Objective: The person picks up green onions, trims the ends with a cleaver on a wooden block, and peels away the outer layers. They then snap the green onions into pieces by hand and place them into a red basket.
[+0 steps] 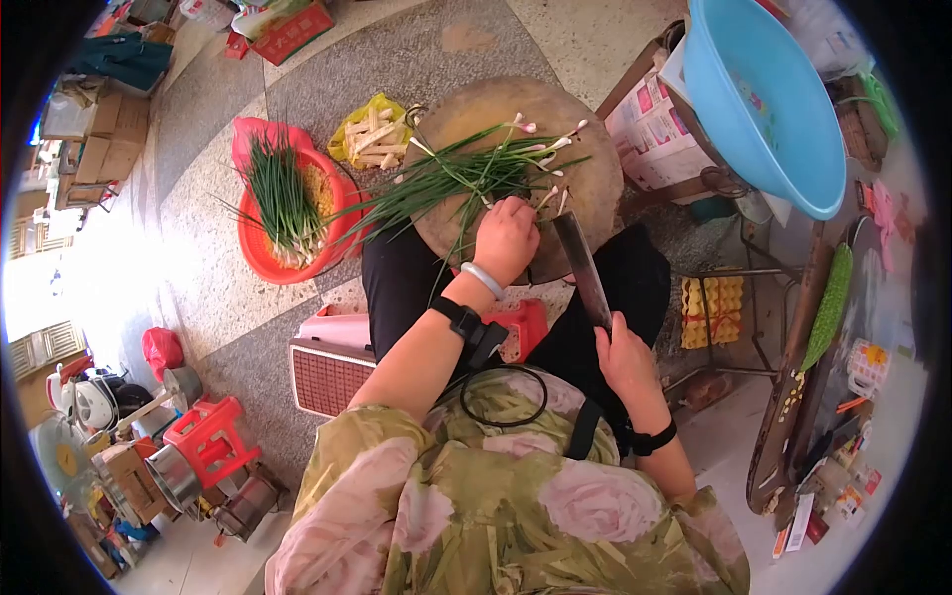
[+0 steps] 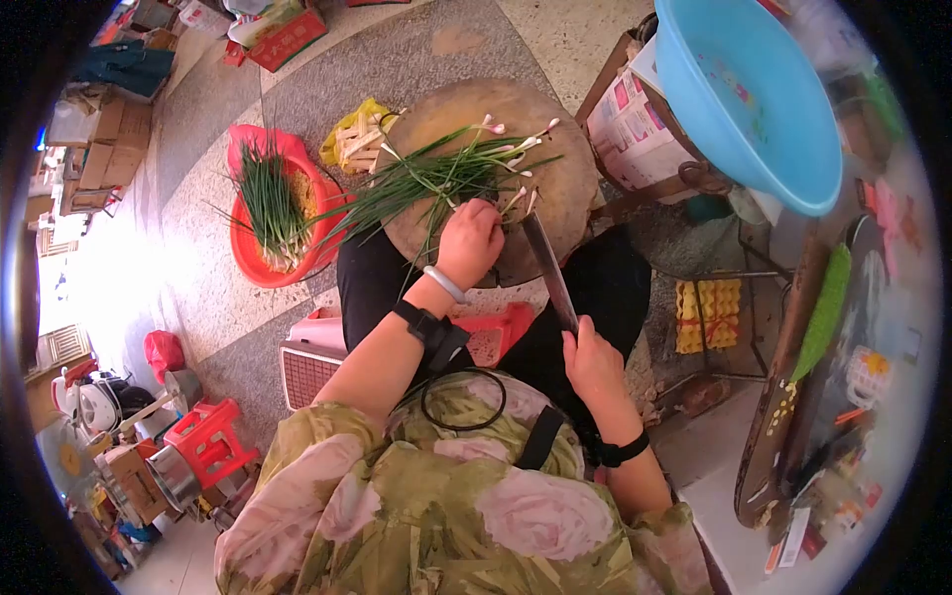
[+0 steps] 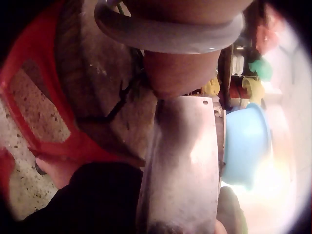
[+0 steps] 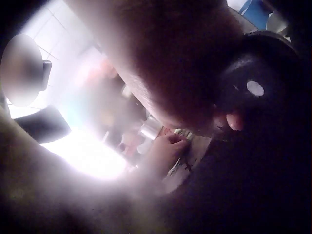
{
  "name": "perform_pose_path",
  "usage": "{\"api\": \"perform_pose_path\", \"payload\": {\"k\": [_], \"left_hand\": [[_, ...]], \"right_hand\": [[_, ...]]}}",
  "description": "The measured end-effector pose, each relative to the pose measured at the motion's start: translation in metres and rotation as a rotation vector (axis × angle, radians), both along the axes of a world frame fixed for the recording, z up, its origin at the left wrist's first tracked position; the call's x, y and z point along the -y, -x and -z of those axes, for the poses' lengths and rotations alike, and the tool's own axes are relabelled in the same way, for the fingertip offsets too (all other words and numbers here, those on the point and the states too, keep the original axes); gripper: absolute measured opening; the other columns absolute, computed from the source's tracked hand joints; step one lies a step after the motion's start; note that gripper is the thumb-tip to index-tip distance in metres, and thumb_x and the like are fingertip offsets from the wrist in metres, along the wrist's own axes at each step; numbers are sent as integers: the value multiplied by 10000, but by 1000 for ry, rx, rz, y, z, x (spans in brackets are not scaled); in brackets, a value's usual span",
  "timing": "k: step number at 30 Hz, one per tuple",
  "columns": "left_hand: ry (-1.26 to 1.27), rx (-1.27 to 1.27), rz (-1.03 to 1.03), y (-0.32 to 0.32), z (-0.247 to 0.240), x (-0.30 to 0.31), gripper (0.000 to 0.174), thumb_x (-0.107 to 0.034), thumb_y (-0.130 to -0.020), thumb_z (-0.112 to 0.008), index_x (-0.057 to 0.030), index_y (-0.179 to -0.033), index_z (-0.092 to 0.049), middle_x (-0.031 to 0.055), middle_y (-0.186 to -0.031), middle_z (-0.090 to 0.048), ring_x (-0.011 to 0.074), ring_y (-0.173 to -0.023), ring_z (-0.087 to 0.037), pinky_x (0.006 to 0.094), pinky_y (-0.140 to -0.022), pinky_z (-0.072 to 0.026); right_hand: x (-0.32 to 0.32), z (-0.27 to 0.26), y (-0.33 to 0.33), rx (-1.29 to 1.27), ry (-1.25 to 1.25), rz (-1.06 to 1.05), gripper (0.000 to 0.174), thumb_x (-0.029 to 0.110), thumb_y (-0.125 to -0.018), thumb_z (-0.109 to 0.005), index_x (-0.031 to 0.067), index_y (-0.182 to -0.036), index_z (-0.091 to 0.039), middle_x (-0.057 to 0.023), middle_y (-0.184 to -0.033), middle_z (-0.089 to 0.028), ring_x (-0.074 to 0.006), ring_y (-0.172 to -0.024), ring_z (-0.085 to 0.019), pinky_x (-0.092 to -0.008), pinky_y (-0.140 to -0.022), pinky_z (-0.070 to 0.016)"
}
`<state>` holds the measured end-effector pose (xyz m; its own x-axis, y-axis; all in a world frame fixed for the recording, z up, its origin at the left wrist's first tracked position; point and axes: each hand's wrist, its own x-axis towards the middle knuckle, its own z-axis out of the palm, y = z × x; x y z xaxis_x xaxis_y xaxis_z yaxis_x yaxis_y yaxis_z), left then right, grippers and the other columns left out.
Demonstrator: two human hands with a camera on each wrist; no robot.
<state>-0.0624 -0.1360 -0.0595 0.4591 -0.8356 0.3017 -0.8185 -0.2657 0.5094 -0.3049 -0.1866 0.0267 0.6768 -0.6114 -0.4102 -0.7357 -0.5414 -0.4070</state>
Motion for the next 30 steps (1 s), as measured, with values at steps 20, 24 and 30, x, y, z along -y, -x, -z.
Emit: {"api": "perform_pose_path", "payload": {"k": [20, 24, 30], "left_hand": [[-308, -311, -135, -10, -15, -31, 261, -176, -774, -592, -51, -1003, -588, 149, -935, -632, 347, -816, -624, 439, -708, -507], [-318, -270, -107, -9, -11, -27, 202, -176, -769, -599, -61, -935, -613, 129, -918, -626, 331, -793, -628, 427, -685, -517], [-275, -295, -78, -5, -4, -13, 149, -184, -777, -582, -68, -864, -617, 127, -898, -621, 335, -806, -612, 429, -695, -502]], "right_hand": [[4, 11, -15, 210, 69, -91, 192, 225, -899, -544, 45, -954, -505, -178, -747, -618, -382, -689, -612, -460, -564, -477], [8, 10, -10, 193, 96, -44, 193, 226, -899, -543, 44, -954, -503, -184, -752, -618, -388, -695, -611, -465, -566, -475], [7, 6, -4, 200, 82, 12, 203, 224, -906, -535, 39, -985, -510, -197, -778, -621, -393, -712, -612, -467, -586, -477]]}}
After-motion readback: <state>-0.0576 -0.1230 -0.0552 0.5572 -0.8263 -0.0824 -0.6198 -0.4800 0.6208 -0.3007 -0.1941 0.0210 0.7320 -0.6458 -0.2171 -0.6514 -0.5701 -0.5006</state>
